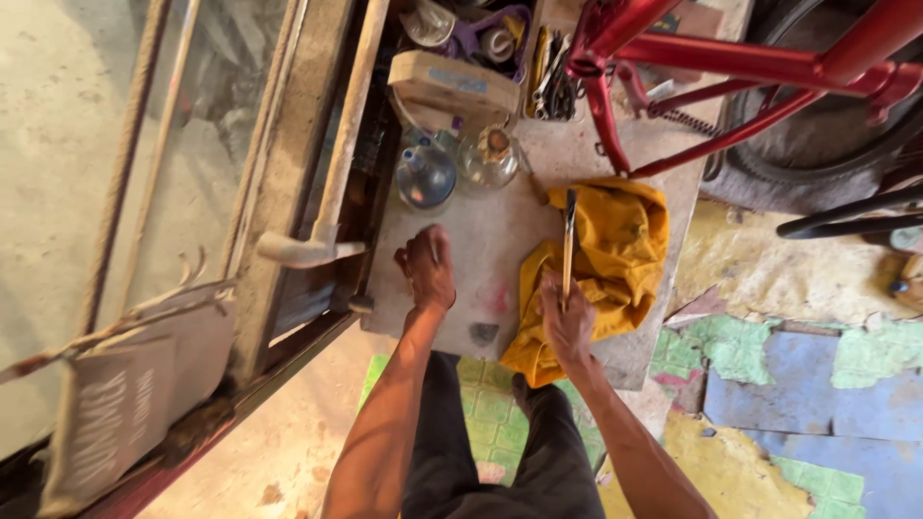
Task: The person paints the rim of a bicycle wheel with black paint using a brush. They then walk to a workbench, place the paint can and brush down, and wipe their hands with a yellow cloth. Finally, they pick up a bicycle inner tube and inspect it.
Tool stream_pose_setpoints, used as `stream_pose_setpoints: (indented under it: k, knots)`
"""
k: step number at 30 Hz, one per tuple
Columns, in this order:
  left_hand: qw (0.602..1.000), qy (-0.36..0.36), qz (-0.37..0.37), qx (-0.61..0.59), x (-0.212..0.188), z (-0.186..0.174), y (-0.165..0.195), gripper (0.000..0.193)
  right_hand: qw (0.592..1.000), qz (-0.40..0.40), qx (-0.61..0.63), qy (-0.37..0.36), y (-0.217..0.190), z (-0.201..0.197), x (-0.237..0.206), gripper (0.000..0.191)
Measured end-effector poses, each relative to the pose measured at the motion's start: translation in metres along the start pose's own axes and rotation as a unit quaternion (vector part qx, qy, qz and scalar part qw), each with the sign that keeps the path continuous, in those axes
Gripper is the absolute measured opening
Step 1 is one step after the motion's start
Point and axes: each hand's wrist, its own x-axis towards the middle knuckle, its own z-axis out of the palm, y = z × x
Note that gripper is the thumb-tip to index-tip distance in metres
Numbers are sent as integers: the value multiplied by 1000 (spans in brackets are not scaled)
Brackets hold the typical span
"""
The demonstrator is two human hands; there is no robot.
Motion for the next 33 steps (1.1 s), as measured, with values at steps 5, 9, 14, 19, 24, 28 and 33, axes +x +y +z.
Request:
stream_pose_setpoints:
  k: [5, 9, 14, 19, 24, 28, 33]
  knots:
    - [895, -16, -203, -397, 16, -8, -47, 59, 997, -34, 48, -55, 15, -13, -50, 31]
    - [686, -60, -317, -652, 7, -48, -52, 67, 993, 2, 63, -101, 14, -22, -79, 34]
    - [462, -68, -364, -806, -6, -78, 13, 80, 974, 42, 194, -105, -5, -23, -105, 33]
    - [426, -167, -358, -814, -15, -86, 88, 92, 968, 51, 242, -29, -15, -33, -119, 29]
    - [447, -297, -371, -758, -35, -57, 140, 88, 940, 91, 327, 49, -7, -64, -132, 31]
    - [536, -402, -347, -657, -68, -13, 169, 81, 941, 104, 306, 103, 10, -101, -148, 35]
    - [620, -490, -311, -528, -125, 45, 212, 71, 915, 84, 377, 113, 35, -153, -161, 37]
